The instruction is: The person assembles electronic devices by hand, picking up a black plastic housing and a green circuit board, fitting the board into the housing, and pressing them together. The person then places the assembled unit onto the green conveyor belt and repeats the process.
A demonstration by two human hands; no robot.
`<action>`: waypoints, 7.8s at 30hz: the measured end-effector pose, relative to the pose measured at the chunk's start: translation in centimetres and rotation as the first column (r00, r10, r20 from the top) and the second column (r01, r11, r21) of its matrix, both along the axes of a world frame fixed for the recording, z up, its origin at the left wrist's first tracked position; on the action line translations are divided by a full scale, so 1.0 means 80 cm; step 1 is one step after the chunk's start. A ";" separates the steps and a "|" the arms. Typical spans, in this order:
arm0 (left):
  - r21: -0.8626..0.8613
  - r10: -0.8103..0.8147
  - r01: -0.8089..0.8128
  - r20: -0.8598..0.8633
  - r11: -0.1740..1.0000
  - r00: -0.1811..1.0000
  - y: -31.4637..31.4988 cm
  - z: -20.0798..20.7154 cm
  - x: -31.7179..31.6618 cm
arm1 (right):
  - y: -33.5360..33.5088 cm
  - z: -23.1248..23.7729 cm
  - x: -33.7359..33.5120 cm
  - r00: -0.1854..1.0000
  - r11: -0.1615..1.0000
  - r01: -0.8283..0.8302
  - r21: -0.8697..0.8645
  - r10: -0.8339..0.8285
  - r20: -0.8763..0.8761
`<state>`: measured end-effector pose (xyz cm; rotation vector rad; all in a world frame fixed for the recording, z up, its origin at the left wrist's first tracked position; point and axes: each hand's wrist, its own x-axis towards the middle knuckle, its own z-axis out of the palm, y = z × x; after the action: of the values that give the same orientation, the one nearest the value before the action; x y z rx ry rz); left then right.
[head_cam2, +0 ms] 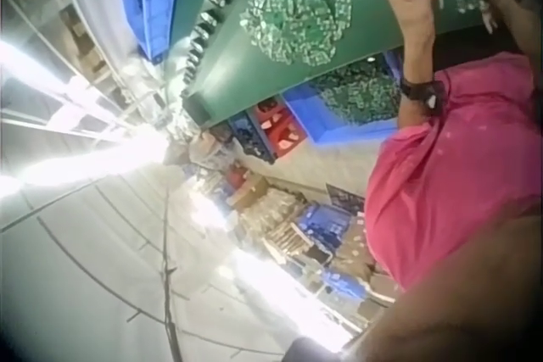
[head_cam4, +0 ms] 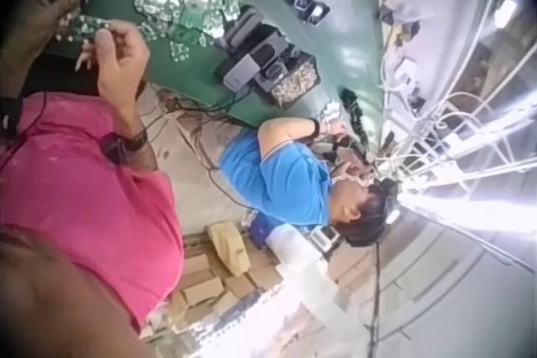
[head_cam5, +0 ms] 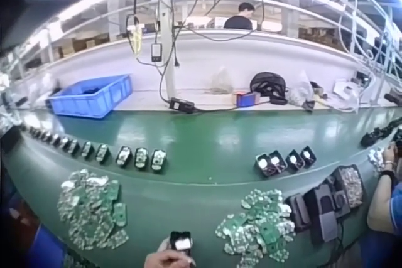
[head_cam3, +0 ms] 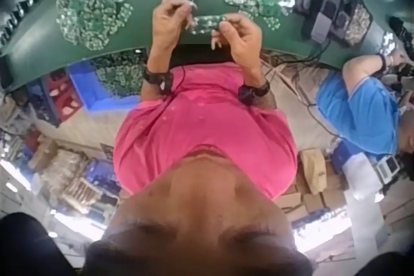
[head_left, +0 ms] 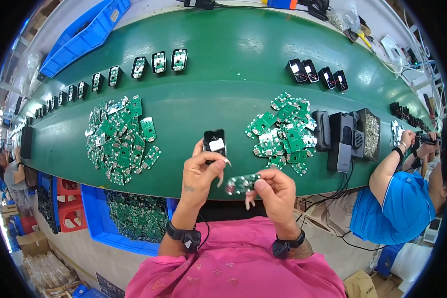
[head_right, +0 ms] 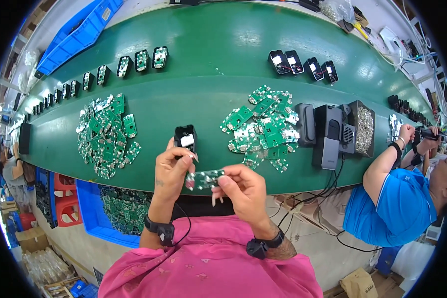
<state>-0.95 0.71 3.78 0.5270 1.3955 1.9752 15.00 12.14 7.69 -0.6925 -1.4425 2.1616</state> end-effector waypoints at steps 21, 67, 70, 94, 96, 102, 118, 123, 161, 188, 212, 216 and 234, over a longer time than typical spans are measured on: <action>-0.109 -0.100 0.092 -0.079 0.990 0.992 0.006 0.041 0.003 | 0.024 -0.008 -0.037 0.985 0.998 -0.053 0.046 0.045 0.166; -0.335 -0.100 -0.042 -0.395 0.941 0.913 -0.001 0.076 0.017 | 0.028 0.019 -0.051 0.989 0.498 -0.141 0.856 0.039 0.140; -0.350 -0.147 -0.099 -0.613 0.932 0.776 -0.003 0.073 0.013 | 0.029 0.019 -0.051 0.980 0.507 -0.196 0.839 0.086 0.177; -0.144 -0.095 0.079 -0.109 0.986 0.990 -0.011 0.046 0.007 | 0.010 -0.007 -0.054 0.967 0.953 -0.091 0.289 0.015 0.255; -0.211 -0.069 0.059 -0.040 0.976 0.997 -0.012 0.046 0.008 | 0.003 -0.002 -0.048 0.968 0.886 -0.061 0.460 -0.060 0.243; -0.218 -0.068 0.000 -0.303 0.976 0.951 -0.003 0.049 0.019 | -0.006 -0.014 -0.054 1.000 0.818 0.025 0.575 -0.010 -0.029; -0.291 0.047 -0.211 -0.483 0.933 0.874 0.000 0.049 0.022 | 0.005 0.023 -0.051 0.970 0.803 -0.155 0.575 0.013 0.244; -0.252 0.010 -0.140 -0.455 0.957 0.890 -0.005 0.050 0.008 | 0.012 0.023 -0.064 0.988 0.681 -0.105 0.725 -0.009 0.152; -0.276 -0.094 0.067 -0.083 0.959 0.992 0.007 0.053 0.002 | 0.010 0.008 -0.073 0.964 0.787 -0.222 0.575 0.088 0.253; -0.350 0.129 -0.358 -0.535 0.866 0.835 0.133 0.024 -0.255 | -0.051 -0.049 -0.085 0.997 0.540 -0.074 0.838 0.066 0.046; -0.298 -0.185 -0.227 -0.891 0.927 0.414 0.280 0.004 -0.162 | 0.042 -0.004 -0.058 0.908 0.273 -0.022 0.962 -0.396 0.134; -0.123 -0.144 0.120 -0.205 0.985 0.968 0.204 0.029 -0.138 | 0.092 0.003 -0.069 0.830 0.121 -0.275 0.954 -0.471 0.299; 0.018 -0.066 0.064 0.127 0.998 0.990 0.017 0.007 -0.023 | 0.061 0.012 -0.066 0.996 0.947 0.054 0.316 -0.076 0.056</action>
<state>-2.79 2.04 4.37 0.4391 1.2713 1.9331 9.68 17.02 8.62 -0.6885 -1.7238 1.8158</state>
